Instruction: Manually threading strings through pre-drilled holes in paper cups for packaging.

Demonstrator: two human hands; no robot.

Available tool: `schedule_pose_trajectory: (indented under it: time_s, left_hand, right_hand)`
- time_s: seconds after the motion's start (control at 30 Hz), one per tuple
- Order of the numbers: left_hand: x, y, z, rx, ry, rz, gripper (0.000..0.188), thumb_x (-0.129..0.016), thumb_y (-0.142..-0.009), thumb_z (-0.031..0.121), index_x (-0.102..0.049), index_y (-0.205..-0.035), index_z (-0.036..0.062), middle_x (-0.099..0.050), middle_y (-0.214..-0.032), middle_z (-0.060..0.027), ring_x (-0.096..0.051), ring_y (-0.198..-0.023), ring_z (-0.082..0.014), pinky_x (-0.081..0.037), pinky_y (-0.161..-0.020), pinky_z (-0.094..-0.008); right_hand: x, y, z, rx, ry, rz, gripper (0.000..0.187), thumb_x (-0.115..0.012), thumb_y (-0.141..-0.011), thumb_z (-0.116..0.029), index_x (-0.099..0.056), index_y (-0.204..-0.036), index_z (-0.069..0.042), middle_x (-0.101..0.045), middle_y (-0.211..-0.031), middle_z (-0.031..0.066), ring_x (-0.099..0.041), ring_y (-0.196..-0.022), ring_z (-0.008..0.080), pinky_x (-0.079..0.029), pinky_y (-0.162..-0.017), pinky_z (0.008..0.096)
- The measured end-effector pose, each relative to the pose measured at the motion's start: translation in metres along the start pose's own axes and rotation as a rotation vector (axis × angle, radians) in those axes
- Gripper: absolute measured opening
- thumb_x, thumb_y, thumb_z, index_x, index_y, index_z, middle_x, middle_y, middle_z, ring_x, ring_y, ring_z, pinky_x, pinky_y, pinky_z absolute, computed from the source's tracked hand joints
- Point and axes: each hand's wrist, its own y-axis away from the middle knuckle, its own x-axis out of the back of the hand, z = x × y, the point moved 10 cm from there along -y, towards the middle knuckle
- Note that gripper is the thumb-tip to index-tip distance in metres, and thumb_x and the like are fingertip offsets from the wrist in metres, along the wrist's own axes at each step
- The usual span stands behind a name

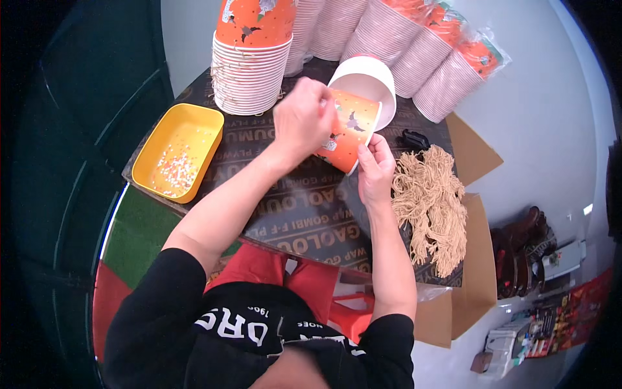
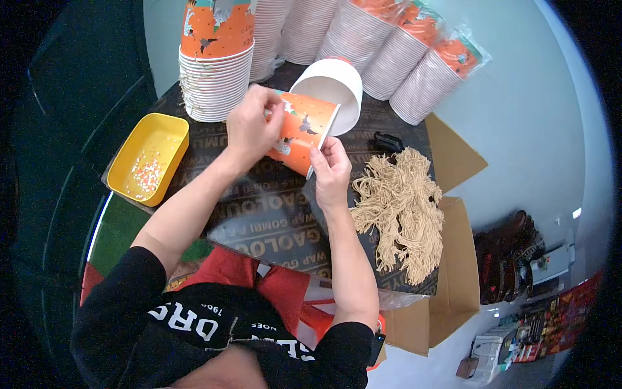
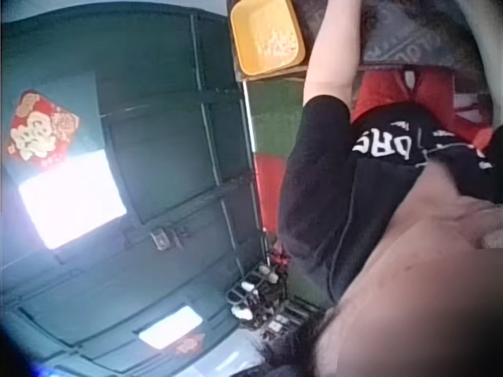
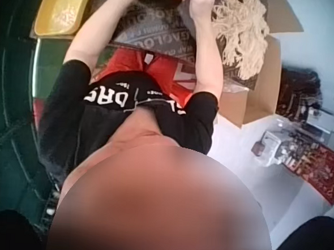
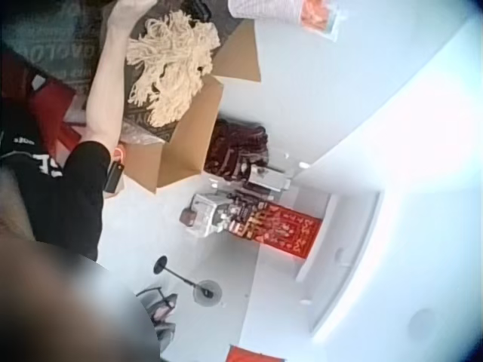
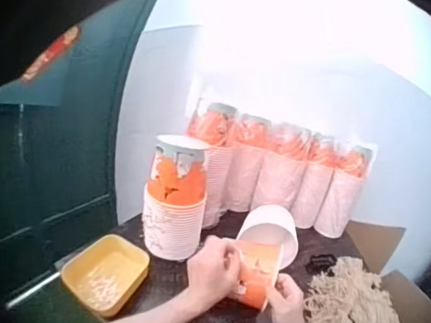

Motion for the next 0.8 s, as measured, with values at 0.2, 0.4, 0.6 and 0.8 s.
schedule_pose_trajectory:
  time_s: [0.2, 0.4, 0.6, 0.8]
  left_hand:
    - [-0.02, 0.026, 0.032, 0.044, 0.319, -0.312, 0.008, -0.066, -0.078, 0.007, -0.06, -0.082, 0.0037, -0.064, -0.078, -0.0133, -0.065, -0.071, -0.0325, -0.051, -0.062, -0.0409]
    - [-0.031, 0.033, 0.027, 0.062, 0.303, -0.348, 0.005, -0.061, -0.08, 0.003, -0.059, -0.085, 0.0022, -0.064, -0.082, -0.014, -0.065, -0.078, -0.0333, -0.051, -0.067, -0.0426]
    - [-0.036, 0.037, 0.03, 0.022, 0.297, -0.37, 0.01, -0.063, -0.08, 0.003, -0.058, -0.088, 0.0014, -0.063, -0.084, -0.0145, -0.064, -0.079, -0.0338, -0.051, -0.068, -0.0427]
    - [-0.031, 0.037, 0.034, -0.055, 0.268, -0.305, 0.014, -0.07, -0.08, 0.004, -0.06, -0.088, -0.0005, -0.062, -0.081, -0.0128, -0.064, -0.07, -0.0278, -0.051, -0.061, -0.0371]
  right_hand:
    - [0.0, -0.002, 0.005, -0.034, -0.022, 0.017, 0.024, -0.063, -0.095, -0.014, -0.056, -0.112, 0.002, -0.064, -0.106, 0.0061, -0.059, -0.091, 0.0083, -0.047, -0.083, 0.0228]
    - [0.001, -0.001, 0.002, -0.023, -0.033, 0.007, 0.024, -0.063, -0.095, -0.014, -0.056, -0.112, 0.003, -0.064, -0.102, 0.0046, -0.059, -0.089, 0.0076, -0.047, -0.081, 0.0221]
    - [0.003, -0.001, 0.003, -0.017, 0.014, 0.006, 0.023, -0.063, -0.095, -0.012, -0.057, -0.112, 0.002, -0.064, -0.1, 0.0034, -0.058, -0.085, 0.0063, -0.047, -0.075, 0.02]
    - [0.001, 0.0, -0.002, 0.039, 0.104, -0.027, 0.019, -0.062, -0.095, -0.01, -0.057, -0.109, 0.001, -0.063, -0.098, 0.0019, -0.058, -0.082, 0.005, -0.045, -0.067, 0.0177]
